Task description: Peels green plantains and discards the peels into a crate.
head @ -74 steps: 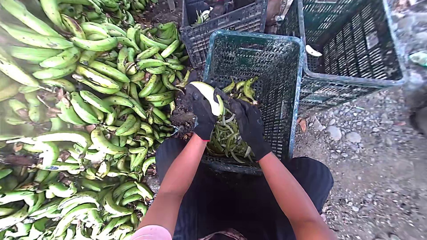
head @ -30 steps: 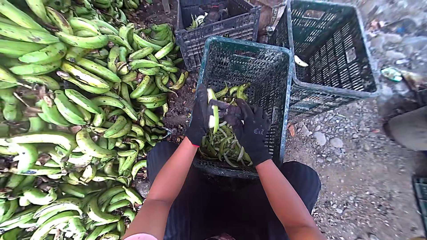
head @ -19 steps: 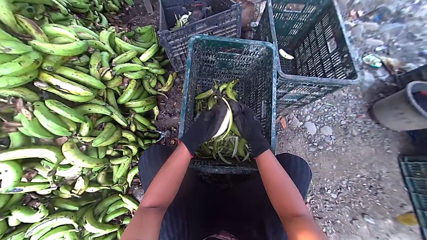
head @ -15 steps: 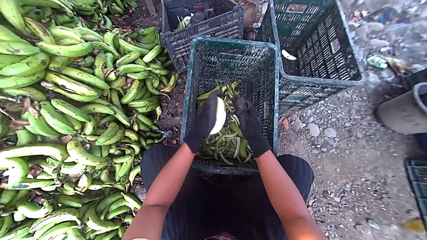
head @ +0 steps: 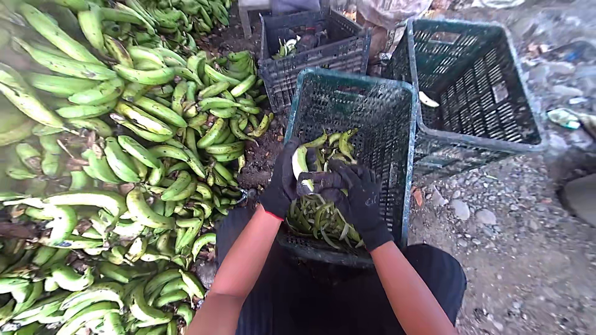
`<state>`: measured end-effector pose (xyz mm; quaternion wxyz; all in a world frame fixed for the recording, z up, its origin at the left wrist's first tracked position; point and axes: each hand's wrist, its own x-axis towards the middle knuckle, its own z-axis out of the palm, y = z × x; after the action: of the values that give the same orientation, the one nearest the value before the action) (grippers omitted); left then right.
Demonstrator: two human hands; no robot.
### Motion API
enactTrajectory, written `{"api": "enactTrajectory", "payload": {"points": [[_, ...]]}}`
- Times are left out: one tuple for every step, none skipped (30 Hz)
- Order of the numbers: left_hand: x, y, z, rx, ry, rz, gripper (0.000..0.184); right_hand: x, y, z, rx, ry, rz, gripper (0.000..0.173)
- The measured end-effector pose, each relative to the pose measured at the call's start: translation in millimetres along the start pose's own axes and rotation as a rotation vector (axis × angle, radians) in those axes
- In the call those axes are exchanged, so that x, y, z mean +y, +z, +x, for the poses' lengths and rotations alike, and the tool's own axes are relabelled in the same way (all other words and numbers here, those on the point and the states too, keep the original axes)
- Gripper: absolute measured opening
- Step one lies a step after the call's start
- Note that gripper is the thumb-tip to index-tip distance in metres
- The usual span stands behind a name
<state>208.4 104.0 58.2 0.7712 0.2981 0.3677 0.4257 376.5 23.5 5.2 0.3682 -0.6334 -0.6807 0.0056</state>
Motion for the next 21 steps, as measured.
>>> {"api": "enactTrajectory", "payload": {"points": [[-1.5, 0.6, -3.7, 0.04, 0.077, 0.189, 0.046, -2.2, -1.0, 0.8, -0.064, 0.083, 0.048, 0.081], [-4.0, 2.4, -4.1, 0.09, 0.16, 0.373, 0.051, -3.3, -0.6, 2.7, -0.12, 0.17, 0.119, 0.078], [-8.7, 5.5, -2.7, 0.135, 0.257, 0.514, 0.052, -3.2, 0.9, 4.5, -0.182, 0.267, 0.221, 0.075], [-14.6, 7.8, -1.9, 0.153, 0.353, 0.618, 0.049, -2.8, 3.2, 6.6, -0.225, 0.355, 0.336, 0.072], [-20.2, 10.3, -1.7, 0.171, 0.423, 0.685, 0.047, -3.5, 4.7, 7.8, -0.238, 0.404, 0.46, 0.069], [-23.4, 11.7, -3.6, 0.149, 0.46, 0.715, 0.046, -5.2, 5.2, 7.4, -0.231, 0.429, 0.567, 0.063], [-24.4, 12.0, -4.8, 0.096, 0.484, 0.729, 0.048, -6.1, 5.9, 5.8, -0.211, 0.438, 0.637, 0.059], [-23.9, 10.9, -5.0, 0.035, 0.509, 0.747, 0.05, -7.2, 5.1, 4.2, -0.198, 0.446, 0.685, 0.057], [-23.2, 9.5, -5.7, -0.016, 0.532, 0.769, 0.052, -9.1, 3.2, 2.9, -0.189, 0.455, 0.714, 0.056], [-23.3, 9.4, -8.3, -0.062, 0.55, 0.79, 0.052, -9.8, 1.4, 1.4, -0.188, 0.466, 0.745, 0.054], [-25.0, 10.9, -12.0, -0.114, 0.571, 0.828, 0.051, -8.6, 0.4, -0.2, -0.191, 0.479, 0.776, 0.053], [-28.1, 13.7, -15.8, -0.178, 0.59, 0.871, 0.051, -6.0, -0.8, -1.6, -0.206, 0.503, 0.825, 0.052], [-31.9, 18.0, -20.6, -0.23, 0.591, 0.89, 0.051, -4.7, -2.3, -1.9, -0.227, 0.555, 0.863, 0.052], [-34.2, 21.8, -24.0, -0.271, 0.559, 0.866, 0.051, -1.7, -3.5, -2.2, -0.249, 0.594, 0.902, 0.054], [-35.9, 24.2, -23.1, -0.264, 0.531, 0.791, 0.051, 2.5, -2.0, -2.3, -0.226, 0.601, 0.935, 0.057], [-35.2, 25.3, -18.8, -0.215, 0.487, 0.681, 0.05, 7.8, 0.9, -1.9, -0.179, 0.572, 0.952, 0.062], [-33.5, 24.6, -10.4, -0.16, 0.434, 0.542, 0.05, 14.1, 2.8, -2.2, -0.125, 0.504, 0.934, 0.069], [-29.7, 19.6, -3.3, -0.133, 0.362, 0.407, 0.052, 20.5, 1.8, -3.0, -0.089, 0.432, 0.878, 0.077], [-24.7, 13.2, 0.5, -0.115, 0.283, 0.287, 0.054, 21.6, -2.6, -2.7, -0.068, 0.381, 0.754, 0.079], [-21.0, 5.4, 3.1, -0.105, 0.211, 0.191, 0.055, 20.2, -8.3, -2.2, -0.074, 0.332, 0.612, 0.079], [-18.3, -2.7, 4.3, -0.116, 0.17, 0.137, 0.054, 19.8, -12.8, -1.9, -0.105, 0.278, 0.476, 0.079]]}}
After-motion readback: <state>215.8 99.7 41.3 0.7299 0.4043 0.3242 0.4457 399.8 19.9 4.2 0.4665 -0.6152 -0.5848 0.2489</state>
